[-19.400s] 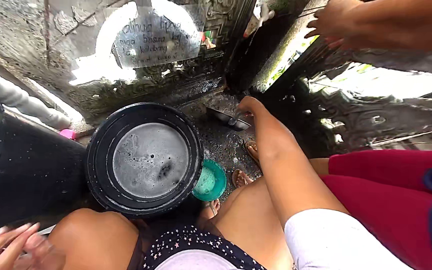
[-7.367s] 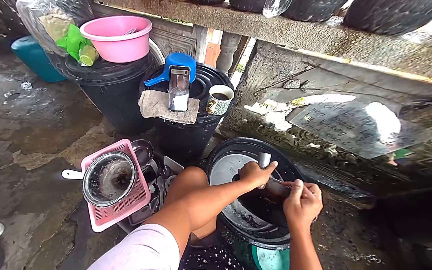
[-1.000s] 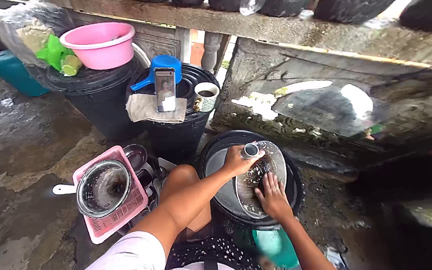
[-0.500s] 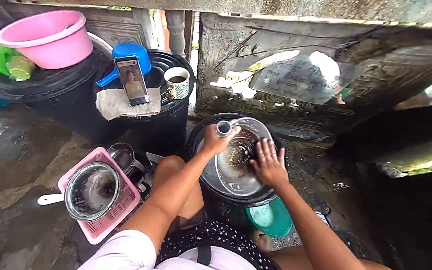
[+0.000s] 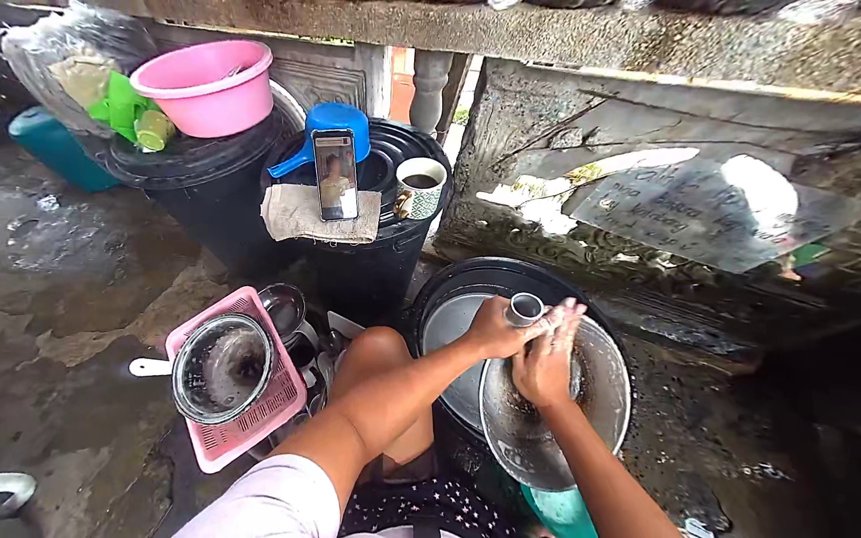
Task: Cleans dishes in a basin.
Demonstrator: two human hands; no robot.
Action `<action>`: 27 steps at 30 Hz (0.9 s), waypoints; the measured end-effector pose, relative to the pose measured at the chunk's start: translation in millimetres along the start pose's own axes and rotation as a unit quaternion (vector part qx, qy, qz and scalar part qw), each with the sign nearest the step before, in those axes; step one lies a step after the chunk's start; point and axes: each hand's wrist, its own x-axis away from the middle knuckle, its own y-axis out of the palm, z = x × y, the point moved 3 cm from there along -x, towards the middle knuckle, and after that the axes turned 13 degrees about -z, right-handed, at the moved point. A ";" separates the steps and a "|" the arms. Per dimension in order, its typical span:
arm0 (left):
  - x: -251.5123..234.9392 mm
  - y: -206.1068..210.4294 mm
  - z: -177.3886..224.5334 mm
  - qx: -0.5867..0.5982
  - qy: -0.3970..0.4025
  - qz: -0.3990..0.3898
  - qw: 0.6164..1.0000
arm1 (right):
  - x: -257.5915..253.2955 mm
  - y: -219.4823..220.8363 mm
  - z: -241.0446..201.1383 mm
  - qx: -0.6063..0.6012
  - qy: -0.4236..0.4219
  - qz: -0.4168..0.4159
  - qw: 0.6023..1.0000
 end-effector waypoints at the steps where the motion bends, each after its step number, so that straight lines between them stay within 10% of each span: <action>1: 1.0 2.0 0.1 -0.005 -0.016 -0.005 1.000 | 2.3 4.2 -8.3 -0.012 -0.031 -0.007 0.999; 11: -11.2 -9.4 -7.4 0.010 -0.037 0.051 0.998 | 56.0 9.6 60.7 0.123 0.137 -0.118 0.976; 17: -8.8 10.9 -4.4 -0.008 -0.023 0.062 0.998 | 23.5 20.2 -11.5 -0.286 0.084 -0.077 0.952; 20: -9.1 -4.8 -4.6 -0.018 0.010 0.097 0.995 | 48.6 1.5 -52.6 -0.386 0.042 -0.257 0.885; 23: -9.4 -25.4 -3.4 -0.037 0.010 0.122 0.992 | 76.9 -8.1 -10.6 -0.141 0.000 -0.404 0.904; 27: -0.9 -11.4 8.2 -0.041 0.050 0.098 0.993 | 65.3 -2.9 65.8 0.138 0.053 -0.235 0.961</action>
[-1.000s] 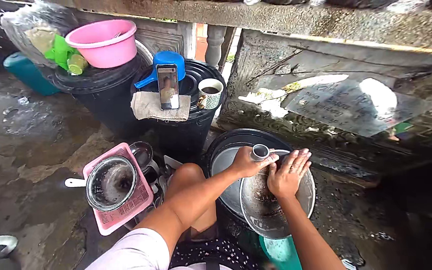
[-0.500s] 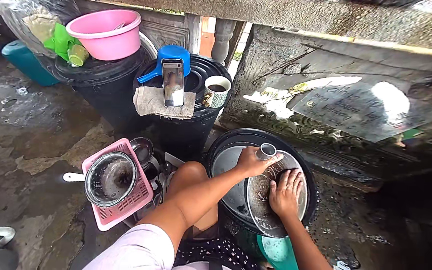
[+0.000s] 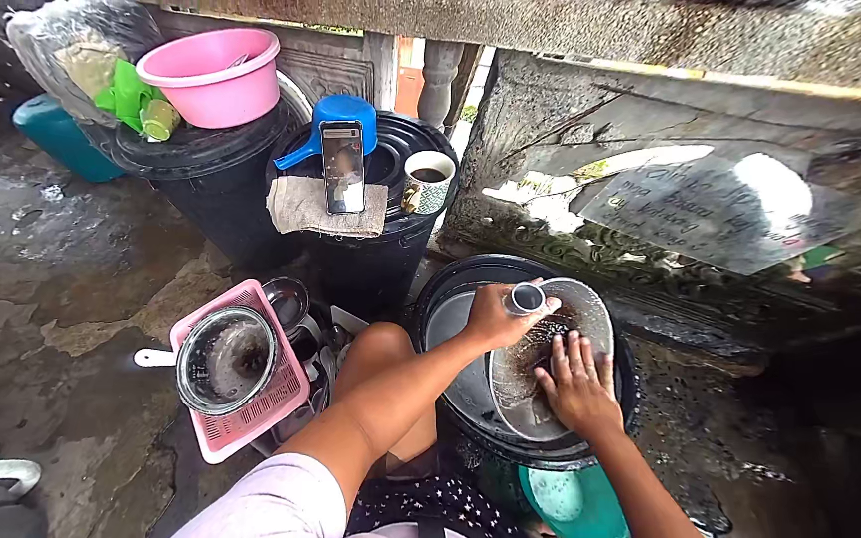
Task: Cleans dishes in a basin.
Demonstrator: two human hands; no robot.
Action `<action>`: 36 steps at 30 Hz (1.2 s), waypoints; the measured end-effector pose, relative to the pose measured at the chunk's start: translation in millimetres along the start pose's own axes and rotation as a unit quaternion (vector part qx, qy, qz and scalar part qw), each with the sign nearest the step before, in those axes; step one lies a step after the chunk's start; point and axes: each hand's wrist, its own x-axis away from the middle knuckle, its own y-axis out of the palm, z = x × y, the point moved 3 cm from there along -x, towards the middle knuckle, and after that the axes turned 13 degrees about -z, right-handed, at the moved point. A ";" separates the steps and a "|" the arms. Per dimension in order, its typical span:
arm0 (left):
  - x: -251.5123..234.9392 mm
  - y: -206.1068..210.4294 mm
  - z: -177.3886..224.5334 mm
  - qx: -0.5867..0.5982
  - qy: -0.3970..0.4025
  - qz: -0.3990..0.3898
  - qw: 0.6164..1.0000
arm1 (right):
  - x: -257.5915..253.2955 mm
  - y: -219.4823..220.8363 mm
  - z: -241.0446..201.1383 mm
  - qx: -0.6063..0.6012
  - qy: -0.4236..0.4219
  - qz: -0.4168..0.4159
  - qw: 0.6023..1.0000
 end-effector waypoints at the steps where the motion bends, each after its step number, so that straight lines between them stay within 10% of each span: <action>1: 2.0 5.4 4.1 0.001 0.016 -0.011 1.000 | -13.0 -0.7 0.5 -0.008 0.030 0.044 0.999; 5: 1.7 7.4 1.1 -0.009 0.032 -0.009 0.999 | -39.6 -5.0 -69.2 -0.257 0.015 0.140 0.956; 9: -4.2 1.7 -18.5 -0.031 -0.036 0.022 0.999 | -14.0 -37.6 -133.1 -0.535 -0.046 -0.060 0.841; 15: -20.8 -3.0 -39.7 -0.005 -0.179 0.133 0.975 | 28.7 -55.3 -109.3 -0.220 -0.009 0.034 0.975; 21: -3.6 48.0 -46.5 0.003 -0.225 0.081 0.971 | -8.0 -74.0 -122.1 -0.347 0.129 -0.029 0.929; 28: -25.6 17.7 -44.0 0.094 -0.239 0.159 0.953 | 48.8 -36.1 -92.1 -0.239 0.034 0.226 0.944; 33: -0.2 55.5 -40.9 0.013 -0.213 0.095 0.972 | 3.6 -71.7 -129.5 -0.275 0.132 0.049 0.951; 36: -7.6 33.3 -36.4 0.056 -0.225 0.100 0.968 | 10.7 -54.5 -125.0 -0.266 0.063 0.096 0.957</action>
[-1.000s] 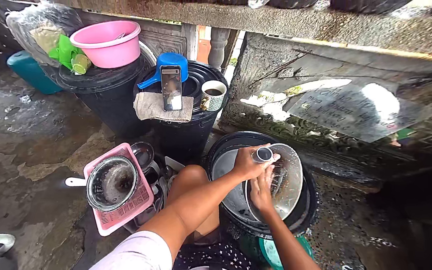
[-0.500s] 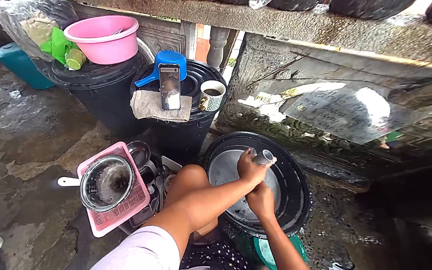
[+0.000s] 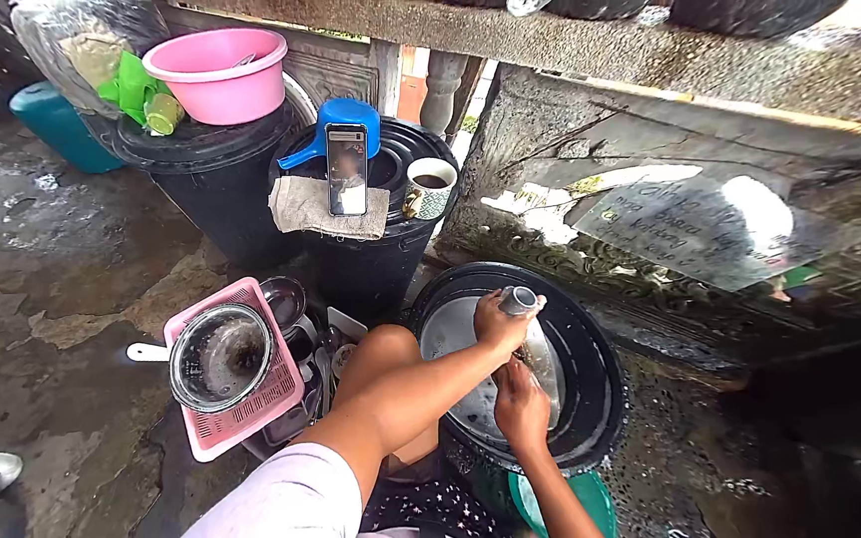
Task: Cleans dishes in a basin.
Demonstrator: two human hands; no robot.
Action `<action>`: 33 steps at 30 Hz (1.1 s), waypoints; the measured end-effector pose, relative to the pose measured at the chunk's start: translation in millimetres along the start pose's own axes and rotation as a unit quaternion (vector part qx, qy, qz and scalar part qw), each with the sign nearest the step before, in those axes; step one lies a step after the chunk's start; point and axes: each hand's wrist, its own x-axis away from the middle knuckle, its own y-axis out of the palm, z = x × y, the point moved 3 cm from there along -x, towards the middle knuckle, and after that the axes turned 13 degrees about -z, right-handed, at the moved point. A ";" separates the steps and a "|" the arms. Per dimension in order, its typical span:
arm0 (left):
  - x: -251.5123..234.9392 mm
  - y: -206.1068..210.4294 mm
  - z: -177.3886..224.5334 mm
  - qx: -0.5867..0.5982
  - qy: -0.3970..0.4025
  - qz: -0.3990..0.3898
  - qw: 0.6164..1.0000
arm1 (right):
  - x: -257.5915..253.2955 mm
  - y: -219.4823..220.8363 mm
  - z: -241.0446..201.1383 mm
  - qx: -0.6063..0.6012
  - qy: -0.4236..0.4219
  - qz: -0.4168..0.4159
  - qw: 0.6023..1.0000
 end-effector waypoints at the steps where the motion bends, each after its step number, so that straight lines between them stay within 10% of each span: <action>1: -5.8 -10.2 2.6 0.023 -0.003 0.015 1.000 | 10.7 2.5 16.1 0.013 -0.040 0.018 0.999; 5: -14.7 -17.2 0.3 0.070 -0.005 0.051 0.996 | 23.6 -0.9 60.1 0.055 -0.081 0.037 0.995; 11: -4.6 -17.7 5.6 0.014 0.016 0.012 1.000 | -2.8 3.6 -8.1 -0.010 -0.009 -0.041 0.999; 15: -10.8 -46.9 20.5 -0.023 0.043 -0.016 0.999 | 20.9 1.2 65.5 -0.073 -0.089 -0.176 0.978; 18: -1.8 -44.1 24.5 -0.010 0.028 -0.082 0.996 | 8.2 -16.9 128.5 0.114 -0.060 -0.265 0.956; 25: 27.3 -16.5 22.2 -0.017 -0.009 -0.143 0.989 | -35.4 2.8 151.1 0.236 -0.078 -0.094 0.964; 29: 9.9 -37.1 23.4 -0.048 0.008 -0.098 0.994 | -17.3 -0.5 152.4 0.262 -0.039 -0.225 0.938; 33: -6.1 -34.3 14.8 -0.065 0.018 -0.055 0.996 | 9.5 -9.4 89.2 0.015 0.102 -0.418 0.902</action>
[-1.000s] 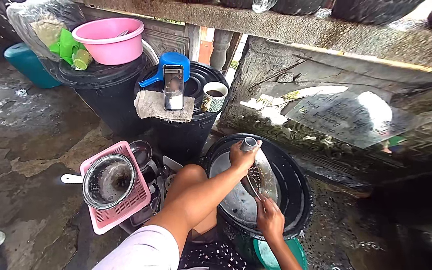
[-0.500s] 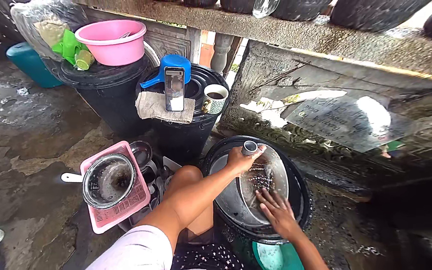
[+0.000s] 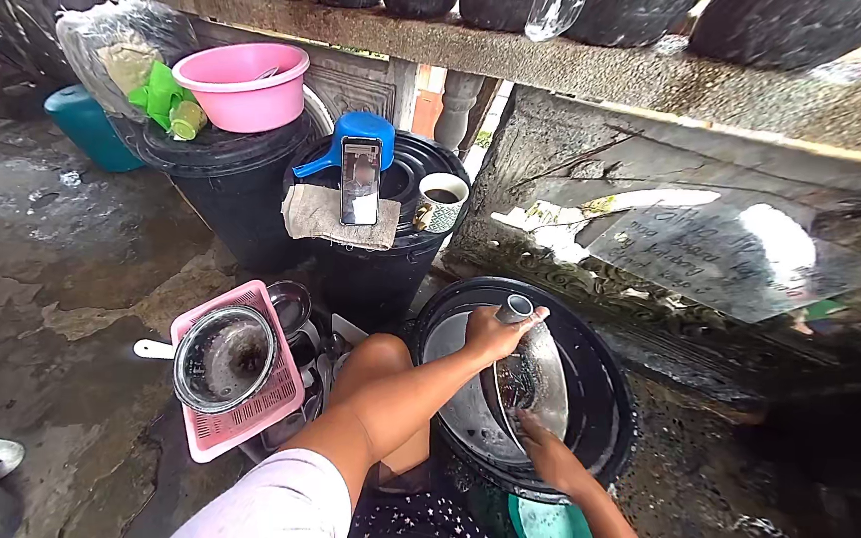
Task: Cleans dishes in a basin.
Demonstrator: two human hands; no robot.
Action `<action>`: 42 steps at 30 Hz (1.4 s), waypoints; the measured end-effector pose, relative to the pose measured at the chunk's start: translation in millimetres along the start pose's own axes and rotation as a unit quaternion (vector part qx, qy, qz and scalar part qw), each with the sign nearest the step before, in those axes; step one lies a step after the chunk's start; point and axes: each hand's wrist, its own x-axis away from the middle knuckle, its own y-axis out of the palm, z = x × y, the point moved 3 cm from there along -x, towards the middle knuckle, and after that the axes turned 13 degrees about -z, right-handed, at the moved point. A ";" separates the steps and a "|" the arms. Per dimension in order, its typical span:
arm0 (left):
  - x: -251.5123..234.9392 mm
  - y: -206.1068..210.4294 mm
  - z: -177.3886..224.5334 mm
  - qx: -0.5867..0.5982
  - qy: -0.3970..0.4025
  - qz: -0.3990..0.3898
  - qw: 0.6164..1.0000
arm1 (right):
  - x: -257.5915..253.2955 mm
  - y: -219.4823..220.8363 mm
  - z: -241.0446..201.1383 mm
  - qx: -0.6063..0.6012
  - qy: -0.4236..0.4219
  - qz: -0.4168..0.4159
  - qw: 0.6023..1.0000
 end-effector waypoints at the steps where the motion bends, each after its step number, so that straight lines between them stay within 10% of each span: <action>1: -1.1 4.6 -1.6 -0.007 0.004 -0.001 1.000 | 8.5 0.4 -18.7 -0.057 -0.020 0.006 0.998; 7: 7.6 13.6 9.8 -0.012 0.057 -0.026 0.998 | 15.9 9.4 -16.4 0.011 -0.083 0.229 0.970; 12: 25.6 36.1 4.9 -0.019 0.035 -0.112 0.993 | -12.4 -30.5 55.0 -0.027 0.077 0.294 0.952; 15: 37.4 56.3 1.7 -0.029 0.031 -0.155 0.987 | -24.2 -67.2 1.8 -0.099 0.007 0.395 0.913; 19: 22.2 35.5 2.3 -0.037 0.066 -0.088 0.993 | -14.0 -25.7 -59.2 -0.158 -0.178 0.250 0.939; 22: 11.3 10.5 5.5 -0.027 0.109 -0.032 0.993 | -7.5 0.0 -20.2 0.029 -0.119 0.168 0.978; 26: 27.9 34.7 4.5 -0.010 0.093 -0.100 0.991 | -21.7 -53.1 29.5 0.044 0.039 0.354 0.933; 29: 36.3 53.1 4.4 0.004 0.106 -0.123 0.987 | -22.4 -73.5 -33.7 -0.043 -0.068 0.484 0.871; 33: 8.6 22.5 4.6 0.036 0.167 -0.070 0.983 | -11.2 -13.8 -69.3 -0.111 -0.237 0.277 0.925; 35: 2.4 3.6 12.7 0.024 0.187 -0.043 0.981 | -9.3 -9.1 -33.1 -0.006 -0.164 0.204 0.965; 39: 17.2 9.2 19.2 0.038 0.210 -0.090 0.973 | -4.3 -75.5 9.1 0.038 0.055 0.334 0.940; 42: 28.0 33.4 15.3 0.064 0.233 -0.148 0.959 | 0.0 -97.1 -46.5 -0.087 -0.025 0.465 0.881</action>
